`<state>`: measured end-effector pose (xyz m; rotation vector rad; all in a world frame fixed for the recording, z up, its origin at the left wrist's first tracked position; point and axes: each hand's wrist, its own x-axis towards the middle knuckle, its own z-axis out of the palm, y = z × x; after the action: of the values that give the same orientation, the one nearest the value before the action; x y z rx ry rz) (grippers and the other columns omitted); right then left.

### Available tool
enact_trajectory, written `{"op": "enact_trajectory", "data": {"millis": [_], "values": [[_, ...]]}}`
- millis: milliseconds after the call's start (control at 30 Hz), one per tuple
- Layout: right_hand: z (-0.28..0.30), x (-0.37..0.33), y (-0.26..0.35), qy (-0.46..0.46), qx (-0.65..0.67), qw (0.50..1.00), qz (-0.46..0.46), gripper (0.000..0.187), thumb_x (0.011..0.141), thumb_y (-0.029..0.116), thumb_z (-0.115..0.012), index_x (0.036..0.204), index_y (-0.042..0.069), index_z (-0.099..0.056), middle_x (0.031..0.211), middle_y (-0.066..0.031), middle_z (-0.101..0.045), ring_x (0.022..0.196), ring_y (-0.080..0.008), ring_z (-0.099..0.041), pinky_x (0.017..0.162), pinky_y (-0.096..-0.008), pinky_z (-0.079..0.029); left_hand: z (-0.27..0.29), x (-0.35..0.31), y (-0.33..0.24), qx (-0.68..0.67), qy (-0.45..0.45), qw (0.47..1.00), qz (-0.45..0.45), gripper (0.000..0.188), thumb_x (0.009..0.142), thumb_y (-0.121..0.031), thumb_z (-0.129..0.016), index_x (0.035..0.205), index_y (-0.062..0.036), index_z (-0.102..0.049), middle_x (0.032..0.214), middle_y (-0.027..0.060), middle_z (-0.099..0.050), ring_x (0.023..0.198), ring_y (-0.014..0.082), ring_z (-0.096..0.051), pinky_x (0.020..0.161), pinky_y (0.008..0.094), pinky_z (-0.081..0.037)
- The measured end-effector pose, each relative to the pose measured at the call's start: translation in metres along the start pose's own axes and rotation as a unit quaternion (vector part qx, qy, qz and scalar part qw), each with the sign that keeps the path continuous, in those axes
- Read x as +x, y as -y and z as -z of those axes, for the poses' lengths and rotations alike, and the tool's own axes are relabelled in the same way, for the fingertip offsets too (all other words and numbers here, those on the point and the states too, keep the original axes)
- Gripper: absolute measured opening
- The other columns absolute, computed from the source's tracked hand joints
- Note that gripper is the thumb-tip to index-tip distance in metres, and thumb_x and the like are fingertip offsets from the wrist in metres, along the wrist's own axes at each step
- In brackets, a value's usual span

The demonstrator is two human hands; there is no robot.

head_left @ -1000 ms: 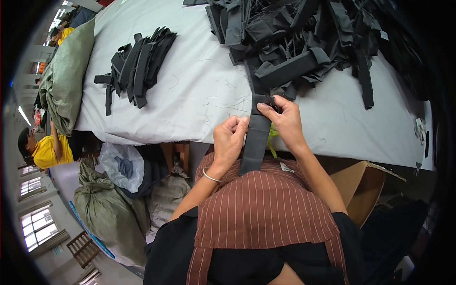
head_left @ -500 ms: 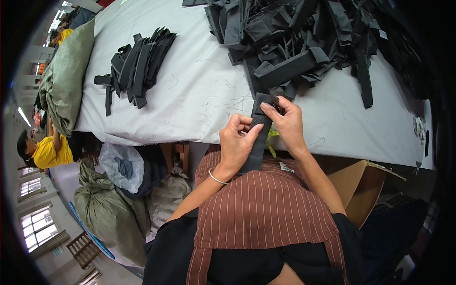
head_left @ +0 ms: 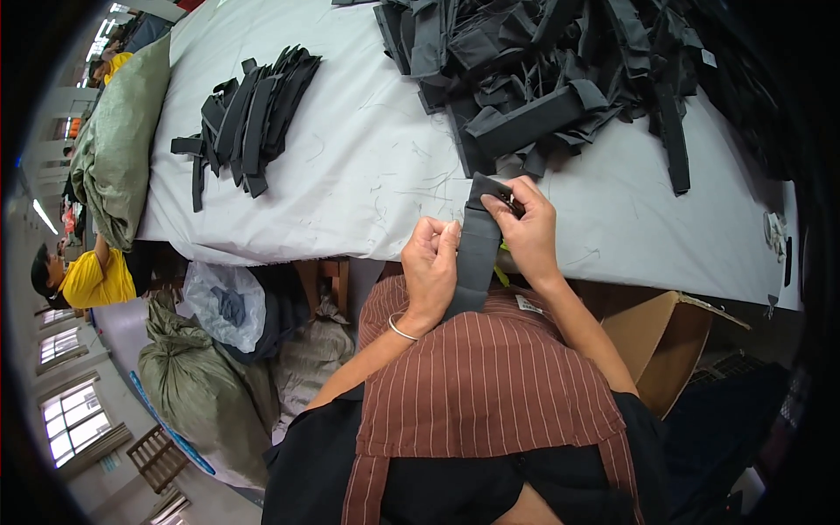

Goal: Trimming excess threads from black fabric straps using snips.

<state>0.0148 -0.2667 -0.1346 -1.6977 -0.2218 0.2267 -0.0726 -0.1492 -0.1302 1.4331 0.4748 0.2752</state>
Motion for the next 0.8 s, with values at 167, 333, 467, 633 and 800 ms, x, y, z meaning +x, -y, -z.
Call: {"op": "enact_trajectory", "data": {"millis": [167, 333, 467, 633, 800], "values": [[0.002, -0.014, 0.033, -0.069, -0.256, 0.95, 0.168, 0.041, 0.074, 0.013, -0.074, 0.112, 0.014, -0.059, 0.095, -0.0058, -0.053, 0.077, -0.0257, -0.057, 0.062, -0.0342, -0.045, -0.001, -0.002, 0.005, 0.006, -0.029, 1.0, -0.01, 0.015, 0.096, -0.014, -0.055, 0.085, -0.005, -0.052, 0.071, -0.0048, -0.05, 0.062, -0.0002, -0.04, 0.052, 0.0165, -0.03], [0.017, -0.032, 0.039, -0.023, -0.312, 0.903, 0.296, 0.027, 0.072, 0.024, -0.073, 0.097, 0.015, -0.067, 0.073, 0.0003, -0.054, 0.066, -0.0196, -0.052, 0.055, -0.0335, -0.037, -0.002, -0.002, 0.005, 0.035, -0.026, 0.999, -0.005, 0.016, 0.097, -0.015, -0.055, 0.085, -0.005, -0.051, 0.072, -0.004, -0.05, 0.064, 0.0009, -0.041, 0.054, 0.0169, -0.033], [0.024, -0.045, 0.045, 0.027, -0.351, 0.89, 0.291, 0.022, 0.073, 0.021, -0.073, 0.093, 0.013, -0.069, 0.071, 0.0001, -0.057, 0.063, -0.0185, -0.052, 0.055, -0.032, -0.037, -0.006, -0.002, 0.006, 0.062, -0.047, 0.996, -0.05, 0.018, 0.097, -0.015, -0.054, 0.085, -0.0037, -0.048, 0.069, -0.0017, -0.051, 0.061, 0.0029, -0.042, 0.052, 0.0198, -0.034], [0.02, -0.041, 0.037, 0.015, -0.384, 0.876, 0.293, 0.023, 0.072, 0.021, -0.073, 0.093, 0.014, -0.069, 0.068, 0.0006, -0.053, 0.063, -0.0181, -0.051, 0.055, -0.0319, -0.036, -0.009, -0.003, 0.006, 0.075, -0.052, 0.992, -0.082, 0.019, 0.097, -0.014, -0.053, 0.084, -0.0025, -0.045, 0.062, 0.0002, -0.049, 0.054, 0.0042, -0.04, 0.046, 0.0228, -0.033], [0.016, -0.038, 0.033, -0.011, -0.412, 0.857, 0.309, 0.023, 0.071, 0.021, -0.074, 0.092, 0.014, -0.07, 0.068, 0.0007, -0.051, 0.064, -0.0173, -0.05, 0.054, -0.0315, -0.035, -0.008, -0.004, 0.006, 0.14, -0.053, 0.985, -0.089, 0.02, 0.097, -0.015, -0.052, 0.084, -0.0028, -0.045, 0.051, -0.0008, -0.041, 0.047, 0.0048, -0.036, 0.041, 0.0264, -0.027]]}}
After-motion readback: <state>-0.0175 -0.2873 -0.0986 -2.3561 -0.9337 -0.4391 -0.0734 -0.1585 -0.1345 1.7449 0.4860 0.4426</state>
